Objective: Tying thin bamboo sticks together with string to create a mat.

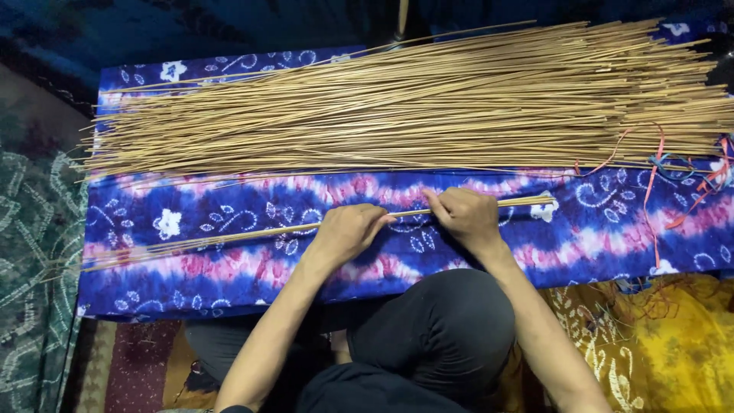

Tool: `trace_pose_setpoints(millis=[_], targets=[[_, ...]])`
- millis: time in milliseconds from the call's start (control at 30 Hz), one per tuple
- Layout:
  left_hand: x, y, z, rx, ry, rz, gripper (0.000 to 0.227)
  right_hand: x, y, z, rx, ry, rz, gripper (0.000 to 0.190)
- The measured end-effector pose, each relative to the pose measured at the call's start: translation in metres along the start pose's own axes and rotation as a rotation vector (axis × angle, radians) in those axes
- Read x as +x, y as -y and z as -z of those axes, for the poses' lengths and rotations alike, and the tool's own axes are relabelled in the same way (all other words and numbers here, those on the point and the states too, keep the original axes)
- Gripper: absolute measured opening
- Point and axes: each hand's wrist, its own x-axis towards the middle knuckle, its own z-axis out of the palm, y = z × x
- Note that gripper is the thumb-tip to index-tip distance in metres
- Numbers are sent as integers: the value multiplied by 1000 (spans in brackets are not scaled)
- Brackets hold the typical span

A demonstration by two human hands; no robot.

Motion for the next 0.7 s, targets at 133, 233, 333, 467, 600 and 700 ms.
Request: trace_pose_setpoints(millis=[133, 233, 333, 467, 600, 700], targets=[[-6, 4, -7, 15, -20, -2, 28, 1, 6, -3, -7, 5, 9, 52], [-4, -4, -10, 16, -52, -44, 25, 3, 14, -10, 57, 6, 31, 44], [-3, -8, -3, -37, -75, -55, 23, 6, 16, -8, 35, -25, 34, 52], [-5, -1, 0, -50, -140, -57, 18, 6, 10, -3, 8, -19, 0, 52], [-10, 4, -3, 13, -230, -109, 8, 0, 10, -8, -7, -20, -8, 52], [-12, 10, -14, 52, -294, -138, 5, -2, 8, -10, -27, -21, -8, 51]])
